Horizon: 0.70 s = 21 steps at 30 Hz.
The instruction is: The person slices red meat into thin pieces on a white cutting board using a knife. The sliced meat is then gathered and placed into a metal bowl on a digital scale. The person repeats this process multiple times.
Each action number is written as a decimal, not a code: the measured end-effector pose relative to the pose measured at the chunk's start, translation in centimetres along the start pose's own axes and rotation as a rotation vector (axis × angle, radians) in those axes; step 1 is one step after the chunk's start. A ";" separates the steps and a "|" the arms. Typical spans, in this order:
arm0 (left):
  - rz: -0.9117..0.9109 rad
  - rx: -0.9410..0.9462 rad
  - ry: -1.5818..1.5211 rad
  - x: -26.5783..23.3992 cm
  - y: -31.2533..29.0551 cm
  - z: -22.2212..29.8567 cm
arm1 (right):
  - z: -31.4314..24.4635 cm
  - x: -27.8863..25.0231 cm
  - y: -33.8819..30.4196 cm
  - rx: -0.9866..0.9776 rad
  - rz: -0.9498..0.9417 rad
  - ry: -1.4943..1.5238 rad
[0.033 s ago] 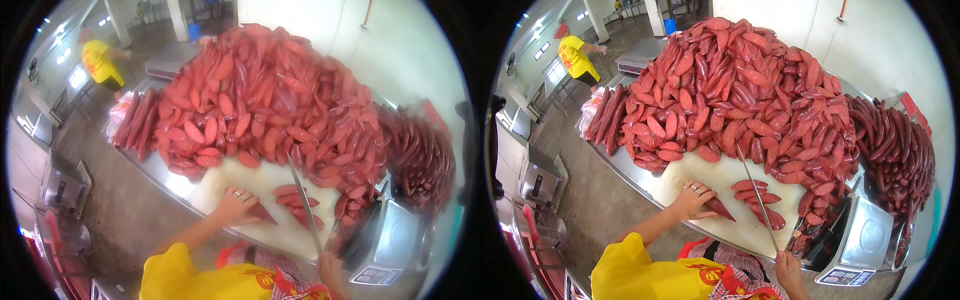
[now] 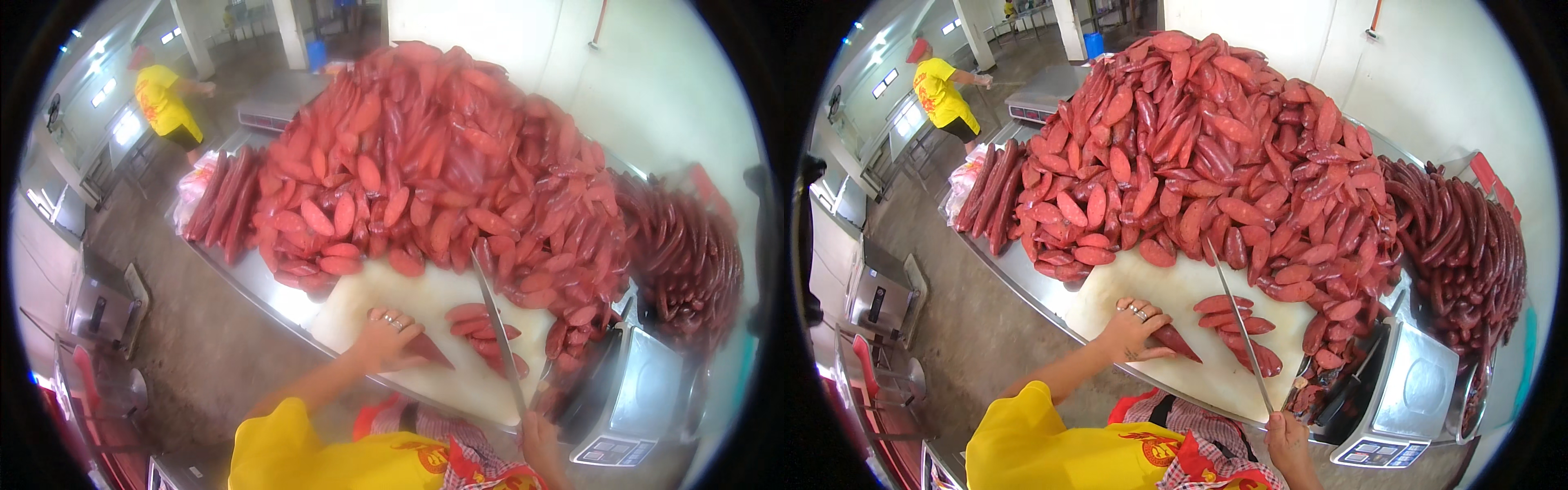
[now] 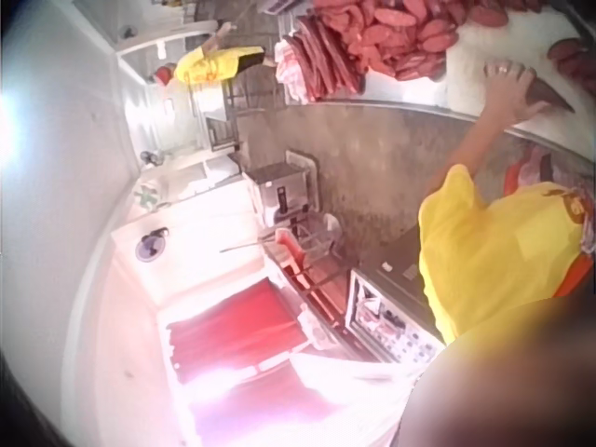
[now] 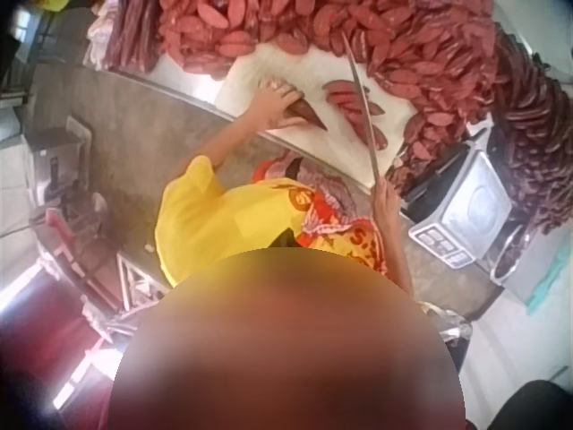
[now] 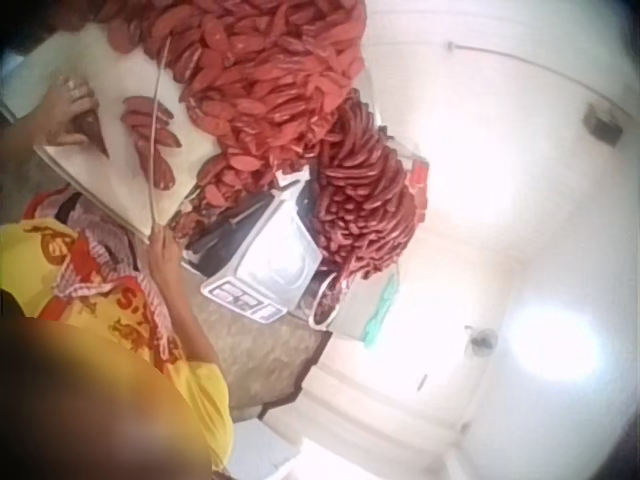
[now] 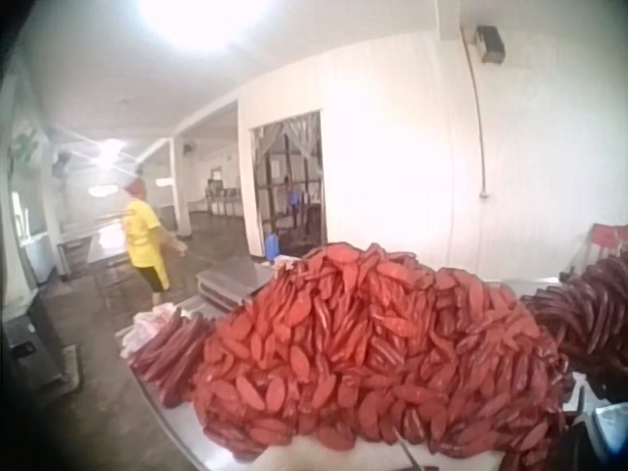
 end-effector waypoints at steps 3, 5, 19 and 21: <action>0.015 -0.030 0.075 0.5 0.4 -0.2 | 0.4 -0.3 0.1 0.030 0.022 0.091; 0.024 -0.027 0.074 0.7 0.4 -0.4 | 0.5 -0.4 0.1 0.028 0.025 0.136; 0.012 -0.003 0.109 2.8 0.1 3.8 | 2.7 -1.4 -0.8 -0.076 0.068 0.243; 0.034 -0.030 0.124 2.7 0.1 3.9 | 3.2 -1.2 -0.8 -0.023 0.059 0.249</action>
Point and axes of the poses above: each hand's wrist, its own y-axis towards the middle knuckle, its own x-axis out of the palm, z = x × y, the point moved 9 cm from there along y, towards the middle knuckle, and after that the axes turned 11 degrees about -z, right-handed, at the moved point
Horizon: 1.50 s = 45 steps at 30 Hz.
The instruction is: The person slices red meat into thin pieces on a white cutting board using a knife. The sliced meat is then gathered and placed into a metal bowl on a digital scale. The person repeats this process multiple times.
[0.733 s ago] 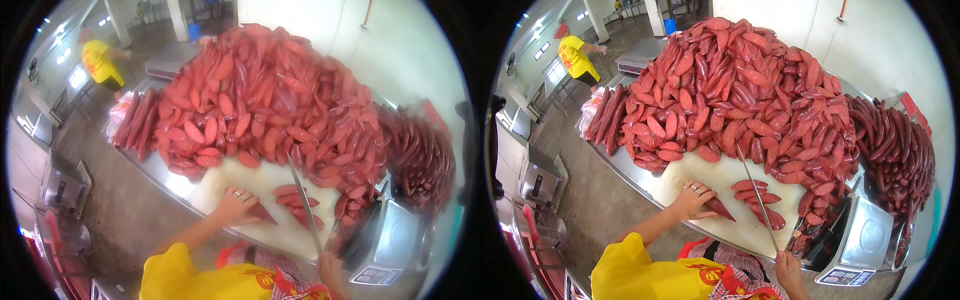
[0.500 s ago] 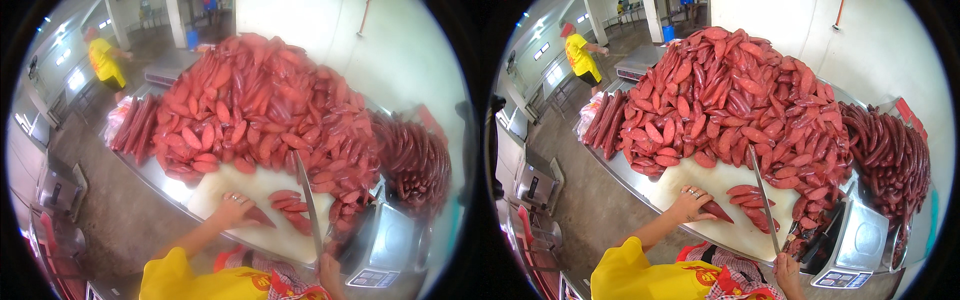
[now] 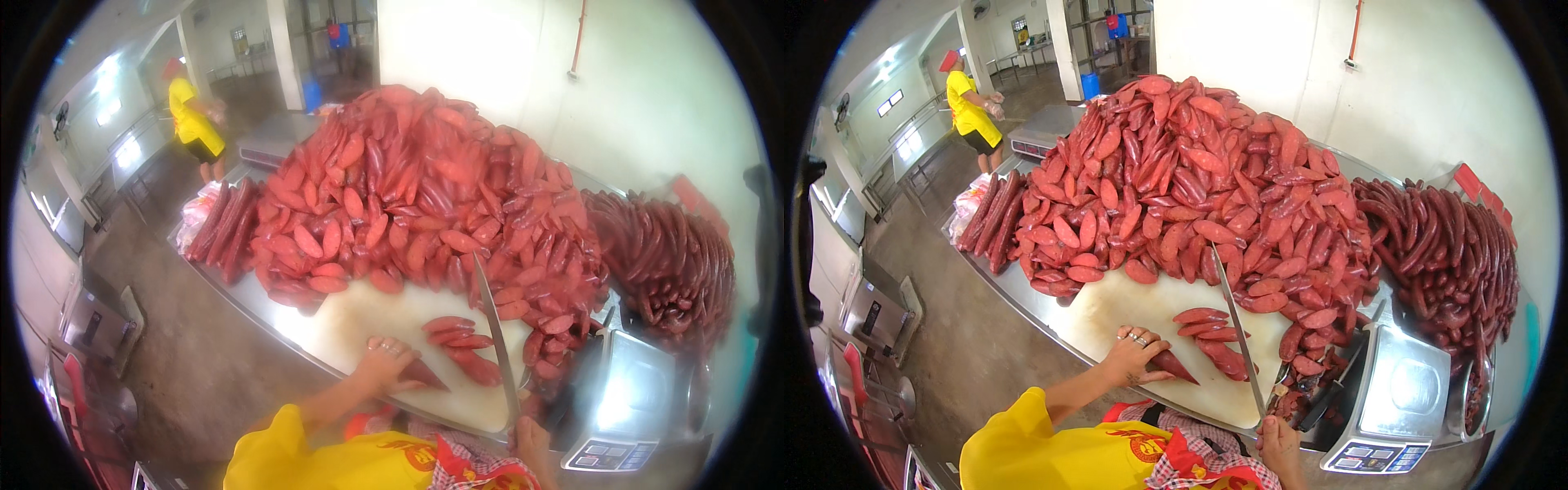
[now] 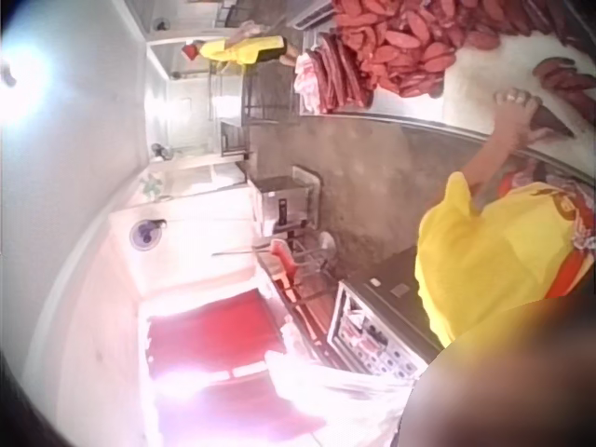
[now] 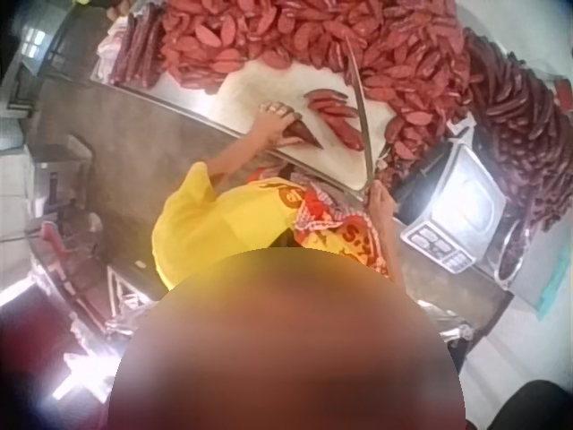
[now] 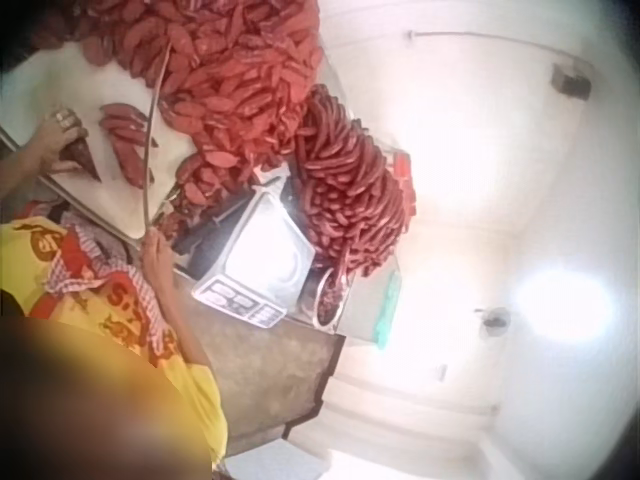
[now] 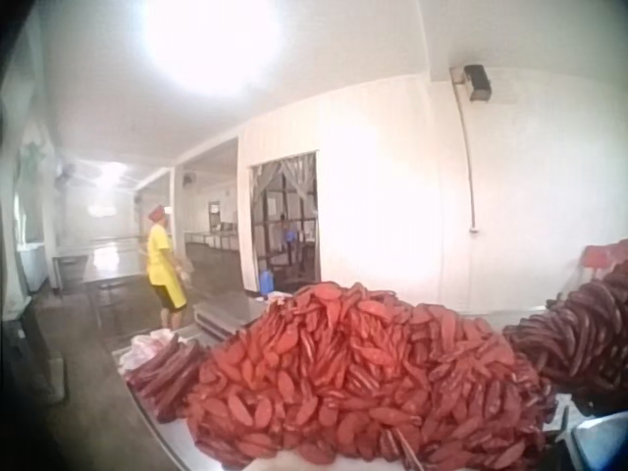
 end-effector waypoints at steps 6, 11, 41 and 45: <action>0.099 -0.056 -0.042 -0.6 -0.4 0.3 | -0.7 0.0 0.3 -0.043 0.021 -0.059; 0.067 -0.044 -0.112 -0.4 -0.6 0.1 | -0.3 0.2 0.3 -0.075 -0.007 -0.135; 0.111 -0.106 -0.153 -0.9 -0.8 0.4 | -2.8 2.0 1.7 -0.063 -0.202 -0.189; 0.164 -0.083 -0.145 -1.5 -1.0 0.6 | -3.1 2.2 1.2 -0.052 -0.263 -0.115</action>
Point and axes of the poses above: each hand's wrist, its own y-axis towards the middle knuckle, its own x-axis out of the palm, z = x × y, the point moved 9 cm from there along y, towards the middle knuckle, and after that the axes turned 11 degrees about -z, right-handed, at the moved point
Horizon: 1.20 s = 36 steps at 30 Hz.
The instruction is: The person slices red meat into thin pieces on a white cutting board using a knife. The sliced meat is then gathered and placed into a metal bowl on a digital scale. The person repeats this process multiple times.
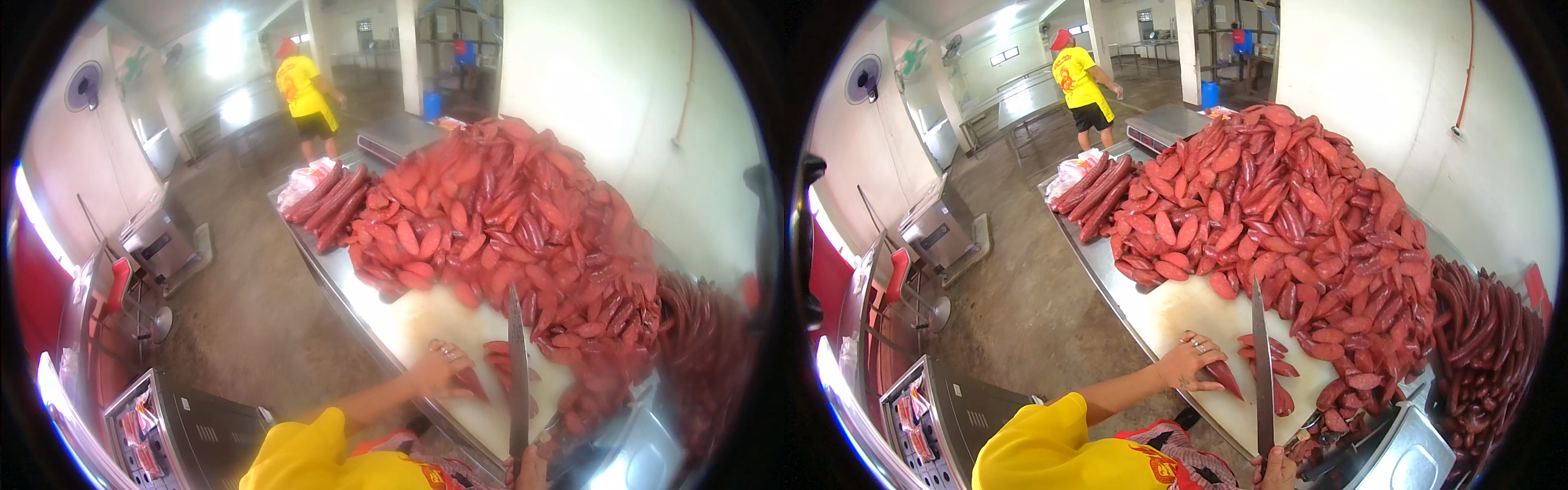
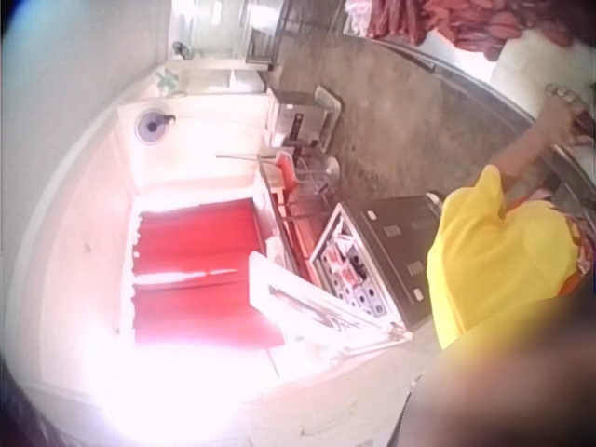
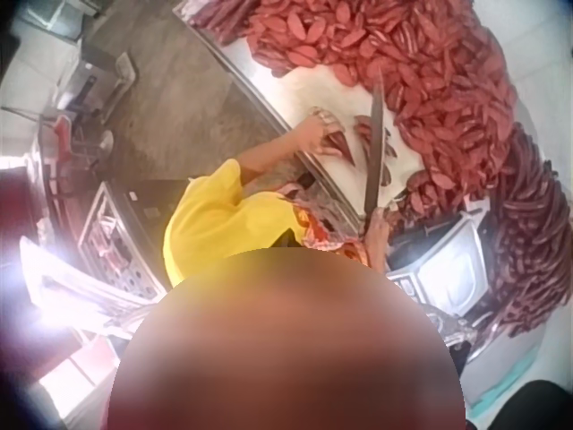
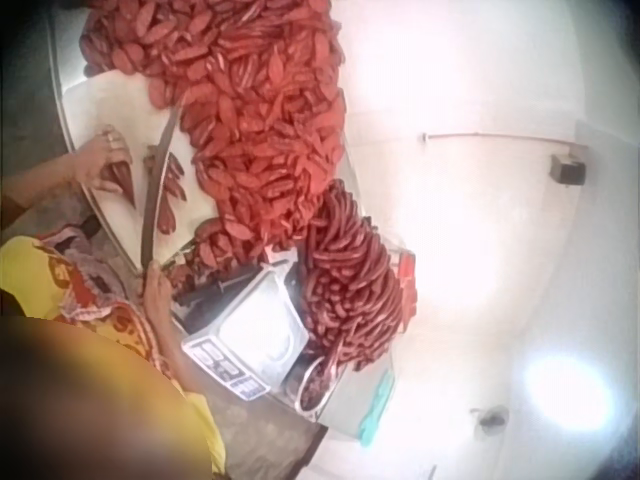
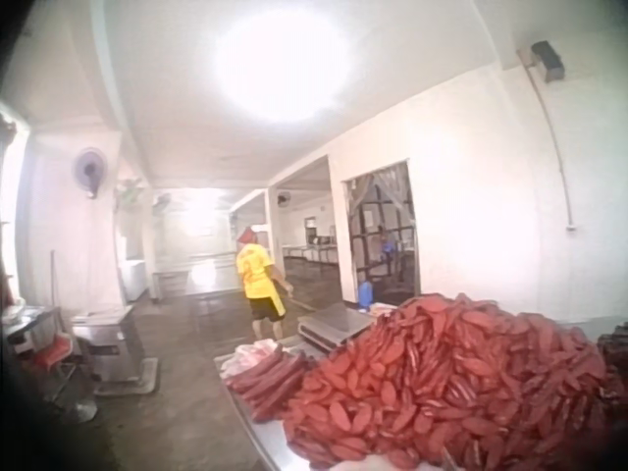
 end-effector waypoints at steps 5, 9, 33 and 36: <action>0.067 0.068 -0.070 -0.6 -0.3 0.3 | -0.8 -1.2 -0.6 -0.192 0.120 -0.093; 0.114 0.100 0.011 -0.8 -0.6 0.9 | -0.3 -1.6 -1.4 -0.195 0.029 -0.310; 0.213 0.050 -0.101 -0.4 -0.8 0.8 | -0.4 -3.0 -5.3 0.349 -0.095 -0.680; 0.202 0.071 -0.126 -0.4 -0.7 0.7 | -0.6 -3.0 -5.5 0.364 -0.101 -0.715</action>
Point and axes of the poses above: each hand's wrist, its own y-axis towards the middle knuckle, its own x-axis out of the palm, z = x × y, the point moved 9 cm from there along y, towards the middle knuckle, and after that the axes turned 11 degrees about -z, right-handed, at the moved point
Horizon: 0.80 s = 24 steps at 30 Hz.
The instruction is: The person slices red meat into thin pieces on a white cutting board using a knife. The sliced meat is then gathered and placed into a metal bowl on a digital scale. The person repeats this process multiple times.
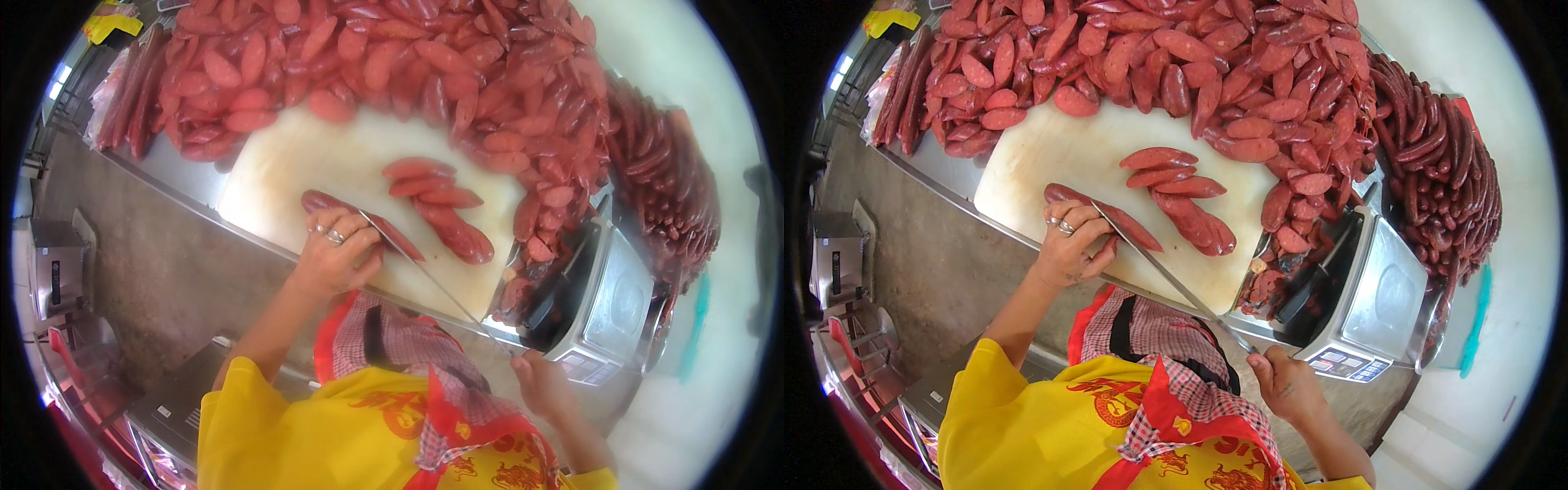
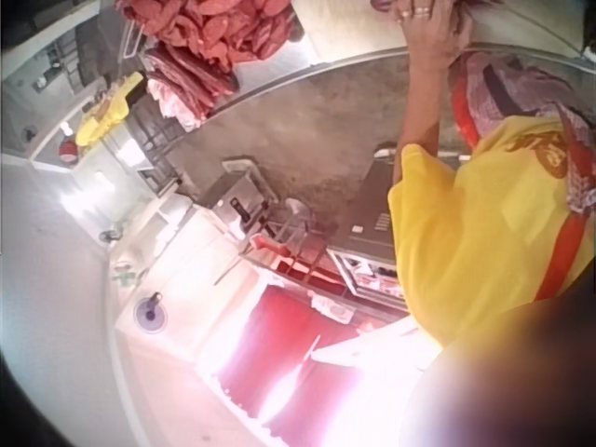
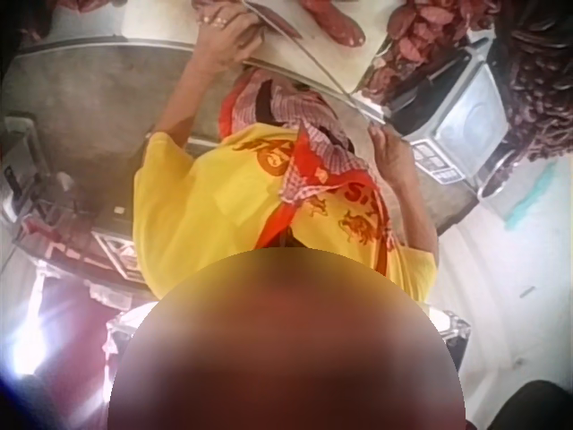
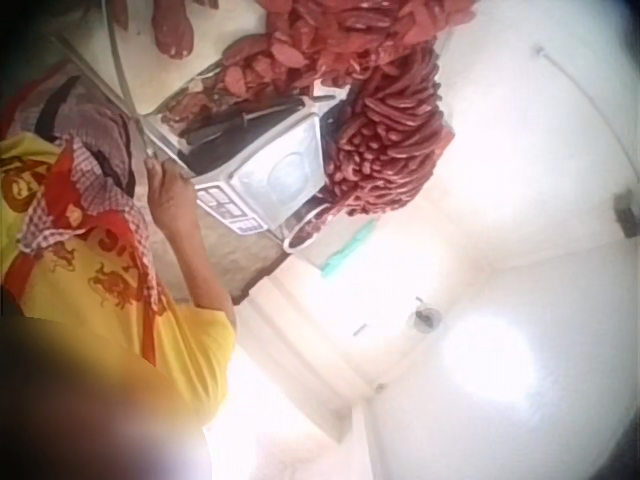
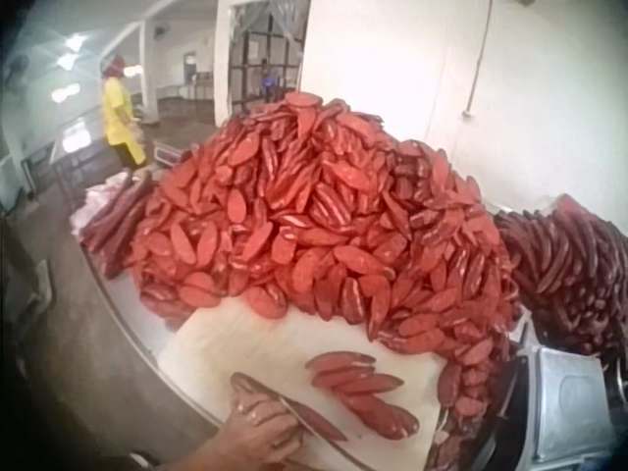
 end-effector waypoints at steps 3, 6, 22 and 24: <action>0.006 0.000 -0.003 0.0 0.0 -0.2 | -0.1 0.1 0.0 -0.009 0.002 -0.036; 0.030 -0.029 -0.039 -0.1 -0.2 -0.6 | -1.5 0.6 1.7 -0.139 0.015 -0.024; -0.048 0.031 0.009 -1.4 0.7 -1.2 | -4.5 0.2 3.4 -0.249 0.091 0.093; -0.052 0.031 0.015 -1.2 0.6 -1.4 | -3.0 0.6 1.9 -0.170 0.030 0.031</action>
Point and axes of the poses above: each hand's wrist, its own y-axis towards the middle knuckle, its own x-axis out of the palm, z = x × y, the point moved 9 cm from there along y, towards the middle knuckle, and after that the axes turned 11 degrees about -z, right-handed, at the moved point
